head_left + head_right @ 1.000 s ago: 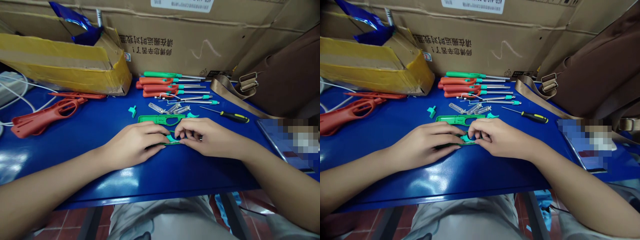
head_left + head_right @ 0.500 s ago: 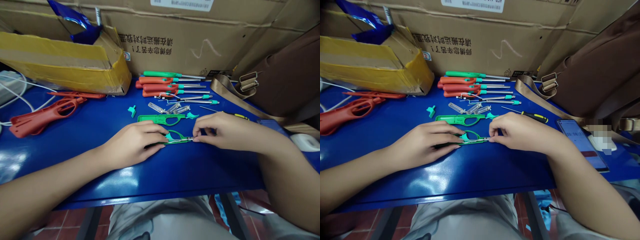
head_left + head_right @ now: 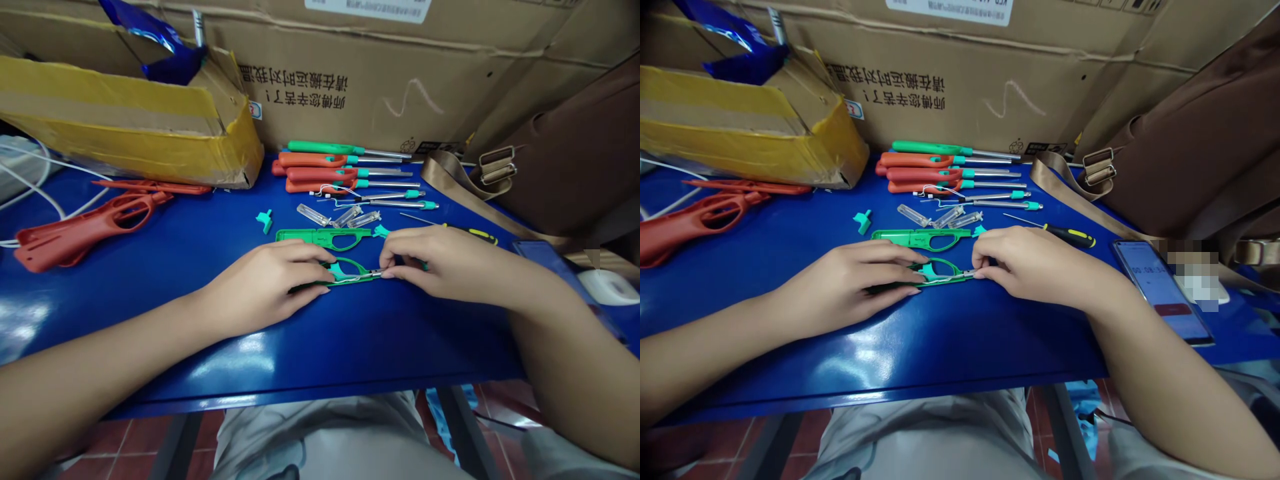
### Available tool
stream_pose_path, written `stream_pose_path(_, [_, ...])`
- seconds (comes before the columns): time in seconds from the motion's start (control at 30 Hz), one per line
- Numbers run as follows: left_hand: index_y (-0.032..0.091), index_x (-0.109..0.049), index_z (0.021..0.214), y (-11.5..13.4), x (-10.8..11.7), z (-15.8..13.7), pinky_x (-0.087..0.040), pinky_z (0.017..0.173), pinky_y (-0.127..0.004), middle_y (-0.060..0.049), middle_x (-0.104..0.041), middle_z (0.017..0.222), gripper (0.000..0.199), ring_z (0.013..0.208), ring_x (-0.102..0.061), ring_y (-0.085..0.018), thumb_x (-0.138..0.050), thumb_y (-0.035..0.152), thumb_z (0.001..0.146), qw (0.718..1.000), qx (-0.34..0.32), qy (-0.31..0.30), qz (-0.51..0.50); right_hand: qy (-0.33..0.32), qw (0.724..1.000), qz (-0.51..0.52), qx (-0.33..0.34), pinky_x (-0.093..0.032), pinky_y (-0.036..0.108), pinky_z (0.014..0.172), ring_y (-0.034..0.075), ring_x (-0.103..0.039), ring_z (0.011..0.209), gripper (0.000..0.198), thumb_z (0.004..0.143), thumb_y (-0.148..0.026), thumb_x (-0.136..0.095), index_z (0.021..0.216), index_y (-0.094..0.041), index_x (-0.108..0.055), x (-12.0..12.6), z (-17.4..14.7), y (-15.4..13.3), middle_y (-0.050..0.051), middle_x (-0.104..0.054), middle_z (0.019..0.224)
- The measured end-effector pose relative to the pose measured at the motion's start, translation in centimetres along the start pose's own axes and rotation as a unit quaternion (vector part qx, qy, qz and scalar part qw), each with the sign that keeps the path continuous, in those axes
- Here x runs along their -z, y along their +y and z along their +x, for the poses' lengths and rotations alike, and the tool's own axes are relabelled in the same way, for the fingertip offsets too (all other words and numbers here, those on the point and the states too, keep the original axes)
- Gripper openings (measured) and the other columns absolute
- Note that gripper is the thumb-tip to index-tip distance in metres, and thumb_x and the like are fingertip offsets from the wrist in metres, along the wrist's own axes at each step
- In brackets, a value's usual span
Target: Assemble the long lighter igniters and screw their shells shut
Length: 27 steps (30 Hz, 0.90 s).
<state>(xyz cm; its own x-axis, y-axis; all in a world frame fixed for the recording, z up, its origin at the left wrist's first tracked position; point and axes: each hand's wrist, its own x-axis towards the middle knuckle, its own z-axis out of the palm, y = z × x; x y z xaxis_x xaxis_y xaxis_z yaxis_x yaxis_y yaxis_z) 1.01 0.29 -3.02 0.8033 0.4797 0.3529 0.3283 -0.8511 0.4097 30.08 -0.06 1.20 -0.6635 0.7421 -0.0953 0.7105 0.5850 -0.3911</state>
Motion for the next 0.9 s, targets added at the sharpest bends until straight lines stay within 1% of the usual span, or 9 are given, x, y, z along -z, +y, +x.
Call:
stream_pose_path(0.13, [0.02, -0.075, 0.107, 0.0, 0.0, -0.1, -0.058, 0.098, -0.037, -0.007, -0.073, 0.123, 0.016, 0.11, -0.071, -0.021, -0.062, 0.021, 0.099, 1.0, 0.0, 0.001, -0.001, -0.004, 1.0, 0.02, 0.005, -0.041, 0.029, 0.066, 0.017, -0.063, 0.075, 0.008, 0.091, -0.024, -0.063, 0.085, -0.022, -0.068, -0.3, 0.2, 0.0, 0.003, -0.072, 0.086])
stream_pose_path(0.23, [0.02, -0.075, 0.107, 0.1, 0.0, -0.1, -0.058, 0.098, -0.037, -0.007, -0.073, 0.122, 0.016, 0.109, -0.071, -0.022, -0.062, 0.021, 0.099, 1.0, 0.0, 0.001, -0.003, -0.007, 1.0, 0.017, 0.001, -0.041, 0.029, 0.067, 0.017, -0.063, 0.076, 0.008, 0.09, -0.022, -0.063, 0.084, -0.021, -0.068, -0.3, 0.3, -0.1, 0.003, -0.072, 0.085])
stream_pose_path(0.37, [0.019, -0.075, 0.106, 0.2, -0.1, 0.1, -0.058, 0.098, -0.036, -0.008, -0.073, 0.121, 0.015, 0.11, -0.071, -0.021, -0.063, 0.019, 0.098, 1.0, -0.004, 0.004, -0.012, 0.005, 1.0, 0.014, -0.019, -0.039, 0.029, 0.065, 0.017, -0.062, 0.076, 0.009, 0.089, -0.021, -0.064, 0.081, -0.021, -0.068, -0.4, 0.3, -0.3, 0.002, -0.071, 0.084])
stream_pose_path(0.53, [0.019, -0.075, 0.106, 0.3, -0.1, 0.2, -0.058, 0.1, -0.035, -0.008, -0.073, 0.12, 0.014, 0.11, -0.071, -0.021, -0.063, 0.019, 0.097, 1.0, 0.003, 0.012, -0.017, 0.031, 0.999, 0.035, -0.026, -0.04, 0.028, 0.065, 0.015, -0.06, 0.07, 0.011, 0.086, -0.016, -0.065, 0.076, -0.02, -0.067, -0.6, 0.3, -0.7, 0.001, -0.068, 0.076])
stream_pose_path(0.57, [0.019, -0.075, 0.106, 0.4, -0.1, 0.2, -0.058, 0.1, -0.035, -0.008, -0.073, 0.12, 0.014, 0.11, -0.071, -0.02, -0.064, 0.019, 0.097, 1.0, 0.005, 0.013, -0.015, 0.029, 0.998, 0.039, -0.034, -0.039, 0.027, 0.063, 0.015, -0.058, 0.067, 0.011, 0.086, -0.017, -0.066, 0.076, -0.02, -0.067, -0.6, 0.3, -0.7, 0.001, -0.067, 0.073])
stream_pose_path(0.63, [0.019, -0.075, 0.106, 0.4, -0.1, 0.2, -0.059, 0.099, -0.035, -0.008, -0.073, 0.12, 0.014, 0.11, -0.071, -0.02, -0.064, 0.019, 0.097, 1.0, 0.008, 0.016, -0.01, 0.017, 0.997, 0.053, -0.054, -0.038, 0.027, 0.059, 0.013, -0.055, 0.061, 0.011, 0.087, -0.025, -0.068, 0.077, -0.02, -0.068, -0.6, 0.3, -0.8, 0.0, -0.065, 0.068])
stream_pose_path(0.73, [0.018, -0.075, 0.105, 0.5, -0.1, 0.2, -0.059, 0.098, -0.035, -0.009, -0.073, 0.119, 0.014, 0.109, -0.071, -0.021, -0.064, 0.019, 0.097, 1.0, 0.009, 0.016, -0.008, 0.007, 0.994, 0.079, -0.074, -0.037, 0.027, 0.057, 0.013, -0.052, 0.06, 0.021, 0.09, -0.038, -0.067, 0.08, -0.02, -0.069, -0.5, 0.5, -0.9, -0.001, -0.063, 0.068])
stream_pose_path(0.83, [0.017, -0.075, 0.104, 0.5, -0.1, 0.2, -0.059, 0.097, -0.035, -0.009, -0.073, 0.118, 0.014, 0.109, -0.071, -0.021, -0.064, 0.018, 0.097, 1.0, 0.009, 0.017, -0.015, 0.006, 0.99, 0.097, -0.1, -0.036, 0.027, 0.056, 0.012, -0.048, 0.057, 0.022, 0.089, -0.039, -0.067, 0.078, -0.02, -0.068, -0.6, 0.8, -1.0, -0.002, -0.059, 0.064])
stream_pose_path(0.9, [0.017, -0.075, 0.105, 0.7, -0.2, 0.2, -0.059, 0.097, -0.034, -0.009, -0.073, 0.118, 0.014, 0.109, -0.072, -0.021, -0.065, 0.017, 0.096, 0.999, 0.015, 0.018, -0.03, -0.019, 0.984, 0.12, -0.128, -0.035, 0.026, 0.053, 0.011, -0.045, 0.054, 0.023, 0.086, -0.04, -0.069, 0.075, -0.021, -0.065, -0.5, 0.9, -1.0, -0.004, -0.054, 0.058])
